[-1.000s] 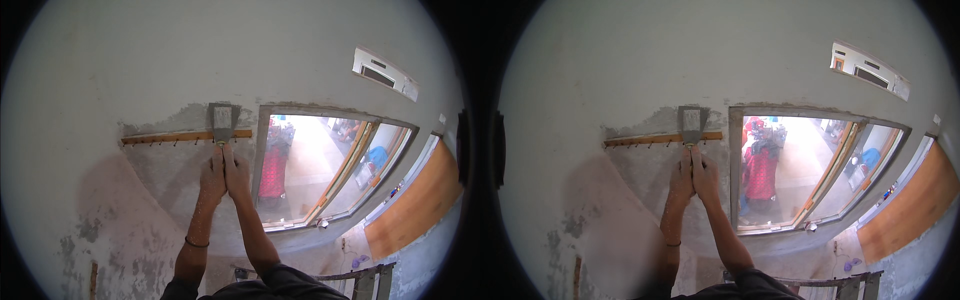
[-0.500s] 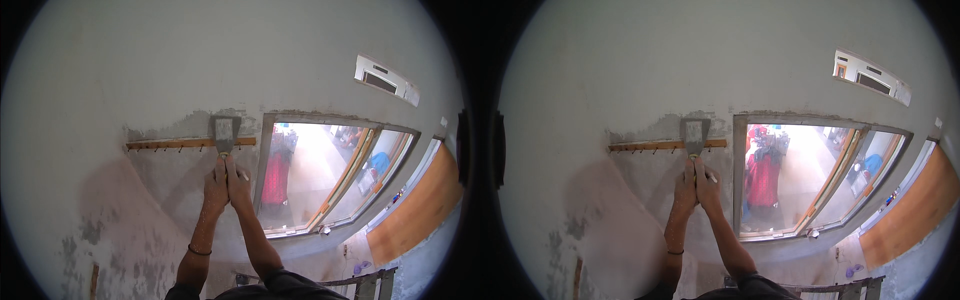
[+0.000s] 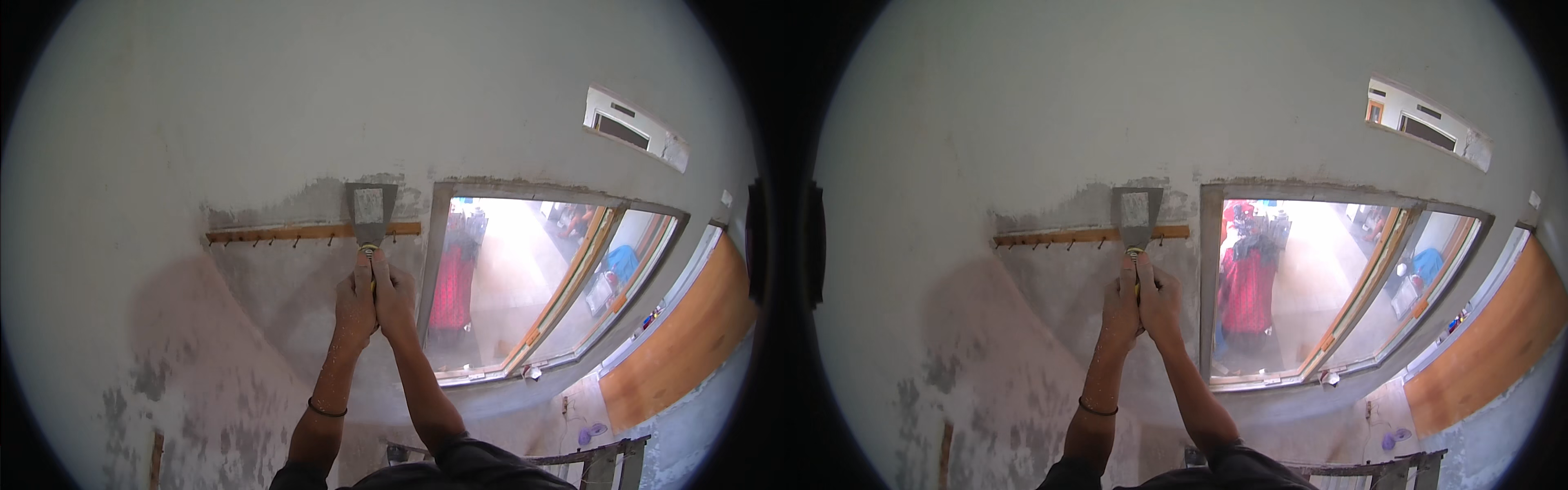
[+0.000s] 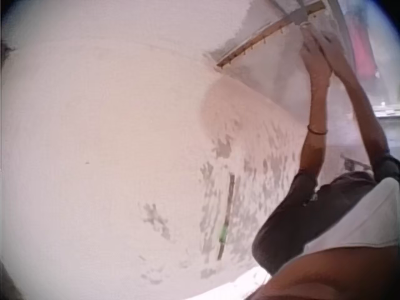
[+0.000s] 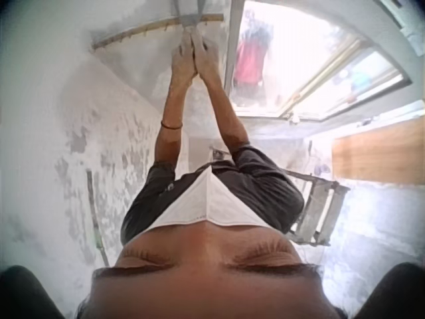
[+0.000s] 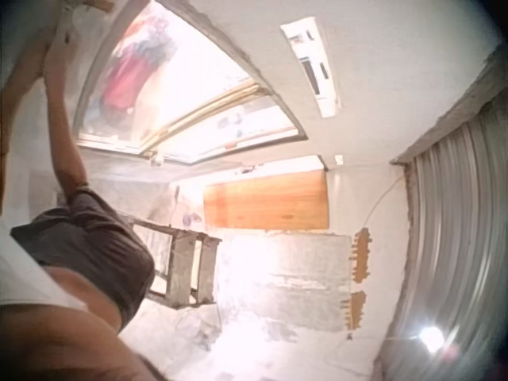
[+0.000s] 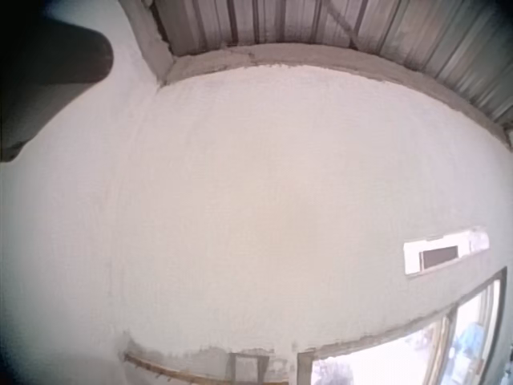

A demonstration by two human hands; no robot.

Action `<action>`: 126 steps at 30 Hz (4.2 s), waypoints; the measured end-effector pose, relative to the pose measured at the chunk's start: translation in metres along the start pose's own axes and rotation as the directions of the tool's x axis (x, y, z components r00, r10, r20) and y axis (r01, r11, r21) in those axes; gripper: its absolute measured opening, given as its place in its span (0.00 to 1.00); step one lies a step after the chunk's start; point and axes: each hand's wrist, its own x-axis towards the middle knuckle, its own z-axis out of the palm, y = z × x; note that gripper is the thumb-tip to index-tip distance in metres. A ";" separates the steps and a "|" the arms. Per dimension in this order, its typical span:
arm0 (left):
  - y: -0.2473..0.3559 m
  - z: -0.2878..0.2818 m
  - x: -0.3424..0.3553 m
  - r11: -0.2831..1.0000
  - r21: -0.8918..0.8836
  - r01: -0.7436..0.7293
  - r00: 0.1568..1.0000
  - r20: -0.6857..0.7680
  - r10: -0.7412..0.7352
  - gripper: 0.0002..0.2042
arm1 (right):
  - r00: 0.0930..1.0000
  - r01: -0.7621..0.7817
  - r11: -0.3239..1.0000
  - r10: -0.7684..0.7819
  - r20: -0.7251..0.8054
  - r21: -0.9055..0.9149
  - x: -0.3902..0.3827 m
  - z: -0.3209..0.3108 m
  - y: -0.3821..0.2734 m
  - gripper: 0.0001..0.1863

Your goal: The person applies plaster to the corner and edge of a ceiling near a window using a putty knife.

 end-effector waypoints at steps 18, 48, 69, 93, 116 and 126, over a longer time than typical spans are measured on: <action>-0.006 -0.001 -0.014 0.998 0.049 -0.025 0.999 0.021 0.024 0.31 | 0.997 -0.072 0.996 0.071 0.027 0.048 -0.012 -0.011 0.004 0.27; 0.007 0.032 -0.044 0.917 -0.354 0.186 0.943 0.327 -0.065 0.23 | 0.944 -0.138 0.987 0.107 0.313 0.080 -0.005 -0.072 -0.032 0.22; 0.005 0.039 -0.036 0.998 -0.014 0.055 0.928 0.370 -0.046 0.21 | 0.964 -0.207 0.954 0.162 0.210 0.216 -0.029 -0.094 -0.026 0.21; -0.012 0.044 -0.026 0.929 0.239 -0.284 0.954 0.163 0.250 0.21 | 0.999 -0.017 0.982 0.022 -0.026 0.186 -0.025 -0.058 0.012 0.18; -0.013 0.039 -0.005 0.830 0.306 -0.466 0.883 0.221 0.414 0.22 | 0.987 0.152 0.988 -0.154 -0.037 -0.040 -0.007 -0.056 0.017 0.22; -0.025 0.050 -0.023 0.935 0.225 -0.275 0.958 0.148 0.246 0.23 | 0.999 0.000 0.994 0.004 -0.036 0.110 -0.014 -0.065 0.013 0.20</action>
